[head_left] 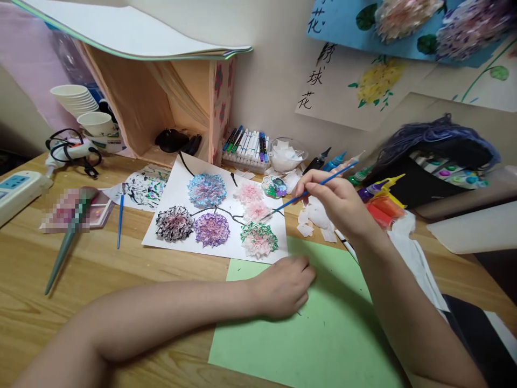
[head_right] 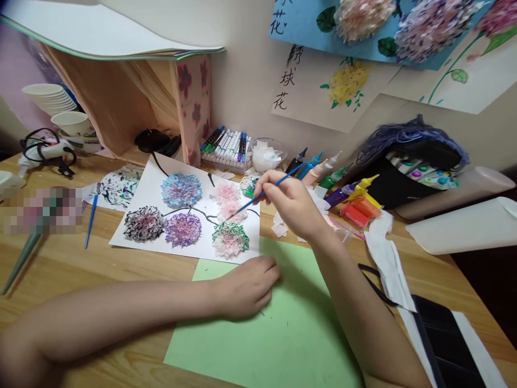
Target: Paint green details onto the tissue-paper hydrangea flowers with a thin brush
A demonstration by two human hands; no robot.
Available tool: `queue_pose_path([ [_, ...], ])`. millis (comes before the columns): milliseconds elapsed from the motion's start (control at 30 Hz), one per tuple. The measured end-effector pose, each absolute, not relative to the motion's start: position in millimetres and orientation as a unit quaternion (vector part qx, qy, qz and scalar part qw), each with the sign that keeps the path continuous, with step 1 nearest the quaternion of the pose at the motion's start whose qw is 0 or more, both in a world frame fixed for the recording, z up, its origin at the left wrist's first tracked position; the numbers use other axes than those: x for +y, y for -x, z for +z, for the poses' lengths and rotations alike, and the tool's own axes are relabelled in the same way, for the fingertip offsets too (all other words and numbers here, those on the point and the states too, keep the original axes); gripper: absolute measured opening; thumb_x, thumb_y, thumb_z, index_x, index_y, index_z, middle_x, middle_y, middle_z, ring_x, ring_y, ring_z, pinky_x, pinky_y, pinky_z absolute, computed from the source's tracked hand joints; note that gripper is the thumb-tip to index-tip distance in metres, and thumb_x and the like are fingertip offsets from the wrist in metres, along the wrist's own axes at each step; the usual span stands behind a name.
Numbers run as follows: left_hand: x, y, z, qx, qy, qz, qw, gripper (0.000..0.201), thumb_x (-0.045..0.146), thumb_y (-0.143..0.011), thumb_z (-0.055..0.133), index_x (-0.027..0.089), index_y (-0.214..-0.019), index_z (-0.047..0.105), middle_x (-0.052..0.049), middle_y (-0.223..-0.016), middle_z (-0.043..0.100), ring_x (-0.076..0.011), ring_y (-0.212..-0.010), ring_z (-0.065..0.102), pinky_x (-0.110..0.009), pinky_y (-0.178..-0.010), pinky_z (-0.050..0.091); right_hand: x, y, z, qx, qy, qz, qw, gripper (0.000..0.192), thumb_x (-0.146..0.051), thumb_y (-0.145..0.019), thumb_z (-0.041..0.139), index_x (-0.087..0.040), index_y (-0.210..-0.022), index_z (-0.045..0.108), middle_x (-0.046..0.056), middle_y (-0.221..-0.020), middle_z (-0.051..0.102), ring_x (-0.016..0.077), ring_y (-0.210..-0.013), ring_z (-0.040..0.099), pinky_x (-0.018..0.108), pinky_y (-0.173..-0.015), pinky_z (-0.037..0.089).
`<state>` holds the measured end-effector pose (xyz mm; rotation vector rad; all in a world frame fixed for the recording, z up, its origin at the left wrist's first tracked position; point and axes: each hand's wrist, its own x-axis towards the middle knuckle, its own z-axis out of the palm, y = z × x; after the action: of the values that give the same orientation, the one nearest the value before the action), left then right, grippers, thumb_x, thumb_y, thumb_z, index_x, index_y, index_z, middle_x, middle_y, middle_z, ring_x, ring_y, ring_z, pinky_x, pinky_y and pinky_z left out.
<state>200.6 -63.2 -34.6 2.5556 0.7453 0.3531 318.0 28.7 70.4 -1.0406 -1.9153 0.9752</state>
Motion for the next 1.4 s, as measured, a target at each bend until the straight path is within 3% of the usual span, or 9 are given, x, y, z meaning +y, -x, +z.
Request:
queue_pose_path([
  [167, -62.9, -200.9, -35.4, 0.255, -0.931, 0.145, 0.216, 0.016, 0.017, -0.086, 0.042, 0.011, -0.097, 0.052, -0.012, -0.098, 0.054, -0.022, -0.087, 0.05, -0.033, -0.082, 0.043, 15.0, -304.7, 66.8, -0.779, 0.386, 0.409, 0.278, 0.017, -0.015, -0.081, 0.044, -0.017, -0.071, 0.058, 0.001, -0.071, 0.058, 0.0119, -0.068, 0.055, 0.024, -0.064, 0.042],
  [567, -63.5, -201.7, -36.4, 0.262, -0.932, 0.148, 0.203, 0.017, 0.016, -0.085, 0.043, 0.01, -0.097, 0.054, -0.013, -0.098, 0.055, -0.0221, -0.087, 0.051, -0.033, -0.08, 0.042, 18.1, -299.2, 53.0, -0.787, 0.418, 0.389, 0.235, 0.017, -0.016, -0.08, 0.043, -0.017, -0.073, 0.058, 0.001, -0.074, 0.06, 0.0141, -0.071, 0.056, 0.026, -0.068, 0.041],
  [1167, -64.1, -200.6, -32.9, 0.264, -0.926, 0.148, 0.224, 0.017, 0.015, -0.085, 0.042, 0.011, -0.098, 0.053, -0.013, -0.1, 0.055, -0.023, -0.089, 0.051, -0.035, -0.082, 0.044, 16.1, -299.4, 56.7, -0.798, 0.42, 0.375, 0.215, 0.016, -0.014, -0.08, 0.043, -0.018, -0.071, 0.057, 0.001, -0.071, 0.06, 0.0142, -0.07, 0.056, 0.025, -0.066, 0.041],
  [1400, -63.8, -200.4, -32.3, 0.264, -0.929, 0.143, 0.214, 0.018, 0.016, -0.086, 0.042, 0.01, -0.098, 0.053, -0.013, -0.1, 0.056, -0.0223, -0.088, 0.051, -0.034, -0.082, 0.043, 17.1, -299.6, 58.3, -0.789, 0.408, 0.374, 0.268, 0.017, -0.015, -0.08, 0.042, -0.017, -0.07, 0.056, 0.001, -0.072, 0.059, 0.0134, -0.07, 0.056, 0.025, -0.065, 0.041],
])
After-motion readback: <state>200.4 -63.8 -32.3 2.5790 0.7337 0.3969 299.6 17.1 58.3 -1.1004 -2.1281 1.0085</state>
